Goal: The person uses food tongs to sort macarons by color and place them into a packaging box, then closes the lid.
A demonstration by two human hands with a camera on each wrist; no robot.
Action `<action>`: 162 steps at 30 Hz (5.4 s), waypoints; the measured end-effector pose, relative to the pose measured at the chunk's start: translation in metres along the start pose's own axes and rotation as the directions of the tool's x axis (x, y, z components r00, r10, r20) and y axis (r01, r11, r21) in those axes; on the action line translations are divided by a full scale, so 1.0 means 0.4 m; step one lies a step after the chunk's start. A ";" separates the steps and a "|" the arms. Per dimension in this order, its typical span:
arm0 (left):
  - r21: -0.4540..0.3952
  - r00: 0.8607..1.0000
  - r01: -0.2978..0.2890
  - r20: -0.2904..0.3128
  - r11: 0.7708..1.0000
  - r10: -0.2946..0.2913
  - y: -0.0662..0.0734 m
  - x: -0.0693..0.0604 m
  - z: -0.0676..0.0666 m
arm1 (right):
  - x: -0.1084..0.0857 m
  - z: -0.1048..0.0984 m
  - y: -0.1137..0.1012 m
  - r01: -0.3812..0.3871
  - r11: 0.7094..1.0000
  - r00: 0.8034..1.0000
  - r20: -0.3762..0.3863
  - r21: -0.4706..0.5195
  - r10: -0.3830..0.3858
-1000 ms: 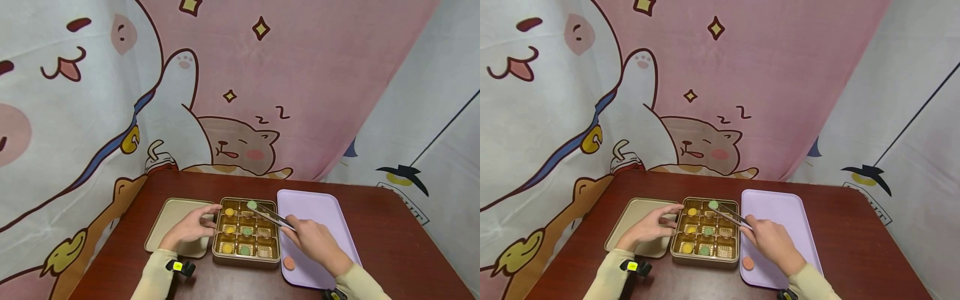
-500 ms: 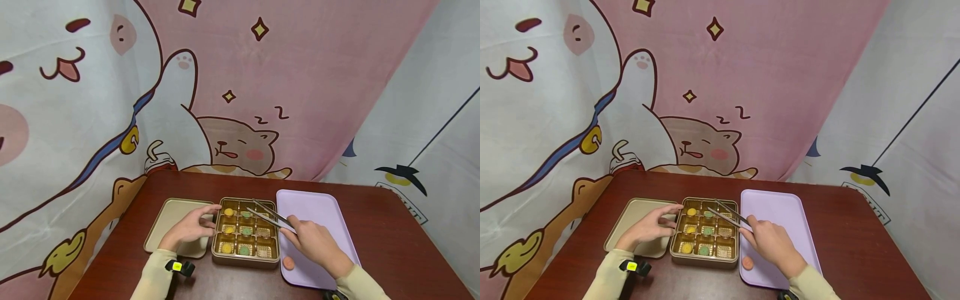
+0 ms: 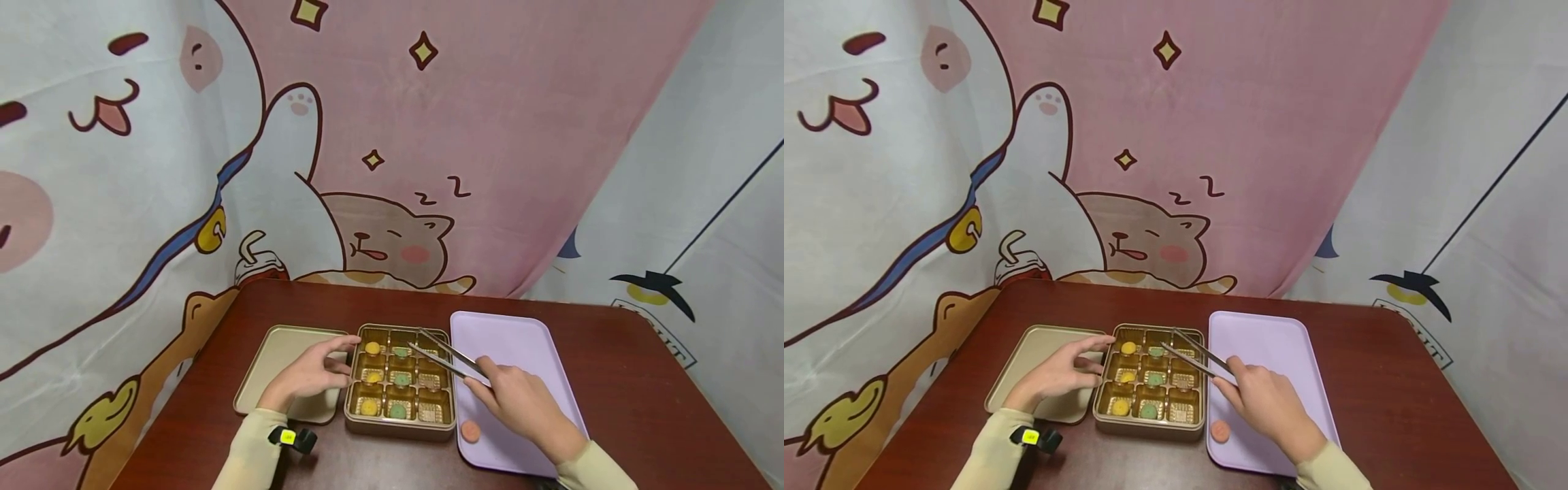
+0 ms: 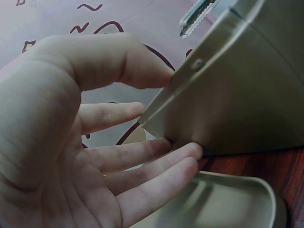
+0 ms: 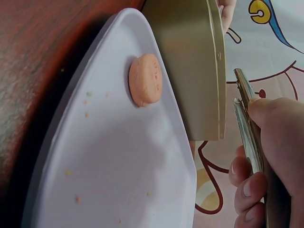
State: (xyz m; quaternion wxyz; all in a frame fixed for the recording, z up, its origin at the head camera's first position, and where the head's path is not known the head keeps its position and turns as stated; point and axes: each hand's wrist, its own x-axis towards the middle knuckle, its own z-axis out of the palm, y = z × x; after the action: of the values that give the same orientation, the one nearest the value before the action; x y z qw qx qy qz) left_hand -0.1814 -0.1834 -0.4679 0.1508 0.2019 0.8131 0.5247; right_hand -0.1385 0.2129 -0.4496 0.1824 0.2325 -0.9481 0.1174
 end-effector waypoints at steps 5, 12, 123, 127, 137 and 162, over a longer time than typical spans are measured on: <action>-0.012 1.000 0.008 -0.002 1.000 -0.008 0.001 -0.002 0.000 | -0.010 -0.002 0.008 -0.012 1.000 1.000 0.008 0.002 0.012; -0.014 1.000 -0.008 0.003 1.000 0.008 0.004 -0.010 -0.001 | -0.027 -0.004 0.017 -0.009 1.000 1.000 -0.014 -0.006 0.009; -0.013 1.000 0.007 -0.002 1.000 -0.007 -0.006 -0.003 -0.001 | -0.289 -0.099 0.132 -0.200 0.980 0.897 0.402 0.005 0.181; -0.025 1.000 0.008 0.002 1.000 -0.008 -0.005 -0.006 -0.001 | -0.276 -0.113 0.128 -0.197 0.980 0.917 0.359 0.021 0.177; -0.027 1.000 -0.019 0.006 0.999 0.019 -0.001 -0.005 -0.002 | -0.227 -0.141 0.114 -0.151 0.988 0.955 0.262 0.025 0.140; -0.040 1.000 -0.017 0.000 0.999 0.017 0.005 -0.005 -0.002 | -0.171 -0.087 0.046 0.034 0.994 0.982 0.183 0.104 -0.053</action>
State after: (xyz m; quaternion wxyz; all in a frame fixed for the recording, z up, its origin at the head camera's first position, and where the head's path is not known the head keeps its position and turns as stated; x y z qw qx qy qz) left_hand -0.1795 -0.1842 -0.4658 0.1504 0.2057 0.8007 0.5422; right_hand -0.0805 0.2668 -0.4479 0.0839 0.2719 -0.9486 0.1385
